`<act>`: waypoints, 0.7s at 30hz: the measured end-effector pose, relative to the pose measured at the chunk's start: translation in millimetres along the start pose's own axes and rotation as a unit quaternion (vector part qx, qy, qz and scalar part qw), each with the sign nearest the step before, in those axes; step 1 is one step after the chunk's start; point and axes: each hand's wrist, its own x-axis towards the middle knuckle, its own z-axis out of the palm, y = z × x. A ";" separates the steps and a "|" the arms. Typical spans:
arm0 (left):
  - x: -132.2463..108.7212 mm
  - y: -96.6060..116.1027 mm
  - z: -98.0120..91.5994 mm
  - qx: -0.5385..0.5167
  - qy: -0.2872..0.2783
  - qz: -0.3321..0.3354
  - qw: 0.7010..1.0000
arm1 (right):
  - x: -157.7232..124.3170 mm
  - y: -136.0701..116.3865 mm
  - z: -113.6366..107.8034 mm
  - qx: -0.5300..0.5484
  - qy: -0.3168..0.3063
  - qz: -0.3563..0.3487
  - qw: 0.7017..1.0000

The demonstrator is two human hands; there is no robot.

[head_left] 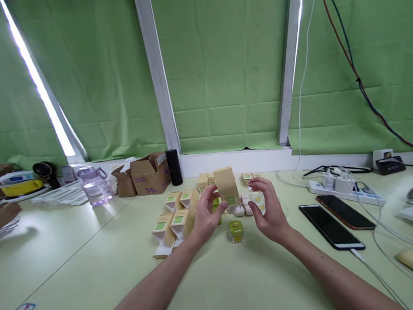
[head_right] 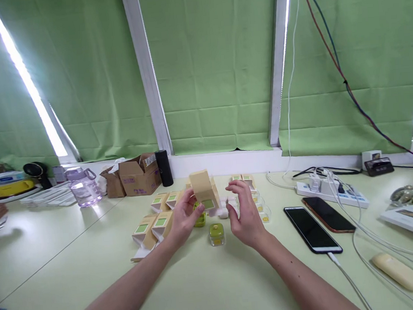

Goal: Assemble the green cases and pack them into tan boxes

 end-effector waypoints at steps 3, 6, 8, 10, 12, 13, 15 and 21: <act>0.5 -0.7 -0.1 -0.046 0.012 -0.053 0.998 | -3.8 1.9 -0.4 -0.006 -0.026 -0.002 1.000; 0.8 -3.6 -0.1 -0.032 0.028 -0.053 0.998 | -9.7 3.3 1.1 -0.003 -0.049 0.004 0.999; 0.5 -4.9 0.8 -0.021 0.033 -0.055 0.998 | -13.4 2.7 2.5 -0.004 -0.069 0.006 0.998; -0.2 -4.5 2.5 -0.020 0.031 -0.060 0.998 | -16.3 1.0 3.3 -0.010 -0.089 0.005 0.996; -1.1 -2.7 4.7 -0.023 0.028 -0.065 0.997 | -18.5 -0.8 3.7 -0.013 -0.105 0.002 0.994; -1.4 -1.6 5.8 -0.024 0.027 -0.069 0.997 | -19.5 -1.4 3.8 -0.012 -0.111 0.001 0.994; -2.1 -0.1 7.4 -0.026 0.027 -0.077 0.996 | -21.3 -1.9 4.6 -0.003 -0.119 0.001 0.993; -2.9 -4.7 8.8 -0.023 0.037 -0.081 0.996 | -26.2 -1.6 9.6 0.035 -0.105 0.018 0.994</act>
